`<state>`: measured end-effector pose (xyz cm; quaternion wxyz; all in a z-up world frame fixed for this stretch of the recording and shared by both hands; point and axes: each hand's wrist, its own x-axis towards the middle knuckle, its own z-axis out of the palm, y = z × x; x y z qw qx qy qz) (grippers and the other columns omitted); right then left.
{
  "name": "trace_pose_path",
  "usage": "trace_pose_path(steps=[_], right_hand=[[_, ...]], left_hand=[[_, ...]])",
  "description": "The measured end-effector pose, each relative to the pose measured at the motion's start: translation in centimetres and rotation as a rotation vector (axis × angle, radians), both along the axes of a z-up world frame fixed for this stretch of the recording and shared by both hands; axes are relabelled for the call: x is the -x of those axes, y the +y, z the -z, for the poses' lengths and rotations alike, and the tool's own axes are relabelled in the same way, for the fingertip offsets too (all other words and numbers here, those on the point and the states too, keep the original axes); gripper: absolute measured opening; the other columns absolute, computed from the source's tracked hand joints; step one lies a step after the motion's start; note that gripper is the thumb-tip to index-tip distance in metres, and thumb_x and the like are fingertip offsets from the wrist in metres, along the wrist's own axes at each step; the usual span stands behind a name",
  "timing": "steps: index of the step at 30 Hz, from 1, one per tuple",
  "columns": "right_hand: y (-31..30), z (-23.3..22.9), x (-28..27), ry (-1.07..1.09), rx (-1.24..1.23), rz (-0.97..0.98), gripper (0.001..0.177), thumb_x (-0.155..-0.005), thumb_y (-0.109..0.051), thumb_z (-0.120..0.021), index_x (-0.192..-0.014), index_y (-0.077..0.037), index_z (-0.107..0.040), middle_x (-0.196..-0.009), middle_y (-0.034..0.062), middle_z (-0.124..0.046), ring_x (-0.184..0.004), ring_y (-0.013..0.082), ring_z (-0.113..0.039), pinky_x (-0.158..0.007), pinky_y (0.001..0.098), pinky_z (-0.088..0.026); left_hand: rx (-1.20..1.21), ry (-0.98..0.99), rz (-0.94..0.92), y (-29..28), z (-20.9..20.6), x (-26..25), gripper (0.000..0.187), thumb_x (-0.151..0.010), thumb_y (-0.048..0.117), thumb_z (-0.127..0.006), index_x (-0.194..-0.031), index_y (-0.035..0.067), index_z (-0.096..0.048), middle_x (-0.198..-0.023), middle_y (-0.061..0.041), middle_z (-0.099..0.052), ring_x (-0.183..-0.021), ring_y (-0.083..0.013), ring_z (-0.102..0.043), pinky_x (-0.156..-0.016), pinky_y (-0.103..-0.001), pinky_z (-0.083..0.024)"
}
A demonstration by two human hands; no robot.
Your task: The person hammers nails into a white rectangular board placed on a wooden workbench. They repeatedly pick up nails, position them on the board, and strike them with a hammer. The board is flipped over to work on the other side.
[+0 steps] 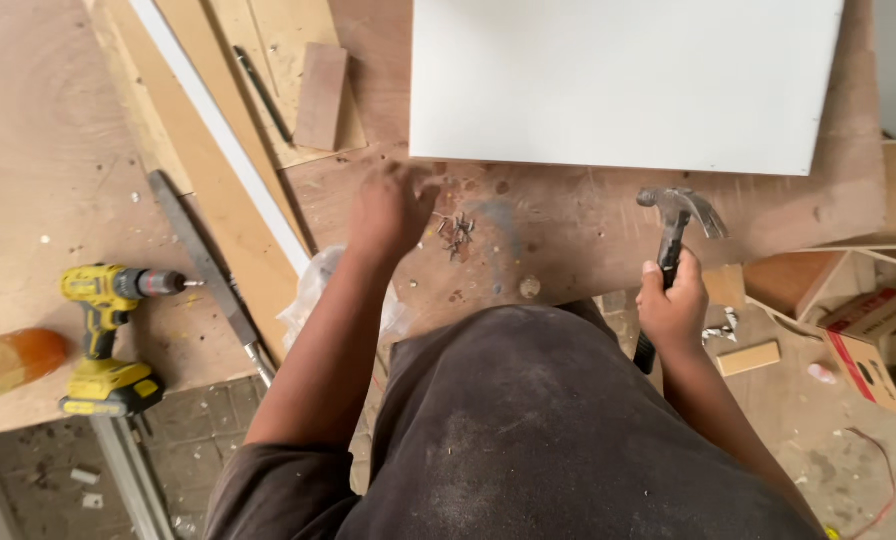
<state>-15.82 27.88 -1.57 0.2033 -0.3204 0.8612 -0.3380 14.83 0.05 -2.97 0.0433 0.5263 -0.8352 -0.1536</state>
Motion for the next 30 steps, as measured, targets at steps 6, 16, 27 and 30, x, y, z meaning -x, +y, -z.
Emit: trace_pose_path(steps=[6, 16, 27, 30], right_hand=[[-0.6, 1.2, -1.0, -0.019, -0.005, -0.058, 0.032, -0.105, -0.016, -0.063, -0.132, 0.002, -0.062, -0.057, 0.0074, -0.06, -0.056, 0.0282, -0.066, -0.058, 0.0428, -0.054], [-2.0, -0.5, -1.7, -0.04, 0.026, -0.129, 0.036, -0.106, -0.012, -0.063, -0.135, 0.008, -0.057, -0.057, 0.0102, -0.06, -0.056, 0.0306, -0.066, -0.057, 0.0441, -0.052], [0.1, -1.4, -1.7, -0.087, 0.051, -0.01, 0.034, -0.103, -0.014, -0.063, -0.131, 0.004, -0.06, -0.054, 0.0086, -0.059, -0.056, 0.0312, -0.066, -0.061, 0.0437, -0.052], [1.1, -2.3, -1.6, -0.156, 0.078, 0.038, 0.031, -0.104, -0.012, -0.059, -0.13, 0.004, -0.058, -0.055, 0.0092, -0.058, -0.054, 0.028, -0.064, -0.058, 0.0394, -0.051]], left_hand=[[-0.145, -0.244, 0.011, 5.0, 4.4, -2.9, 0.02, -0.092, 0.038, -0.059, -0.103, 0.028, -0.072, -0.097, 0.0, -0.069, -0.087, -0.0264, -0.074, -0.07, -0.04, -0.061], [0.102, -0.03, 0.049, 6.8, 7.1, -1.6, 0.017, -0.086, 0.041, -0.063, -0.094, 0.028, -0.07, -0.089, 0.001, -0.066, -0.085, -0.0261, -0.07, -0.068, -0.042, -0.058], [-0.221, 0.093, 0.036, 4.9, 1.0, 3.3, 0.017, -0.094, 0.028, -0.057, -0.103, 0.014, -0.051, -0.096, -0.014, -0.062, -0.092, -0.0422, -0.068, -0.079, -0.054, -0.054], [-0.338, 0.261, 0.06, 4.1, 0.9, 7.5, 0.013, -0.097, 0.024, -0.055, -0.109, 0.022, -0.058, -0.098, -0.009, -0.065, -0.096, -0.0372, -0.07, -0.085, -0.051, -0.056]])
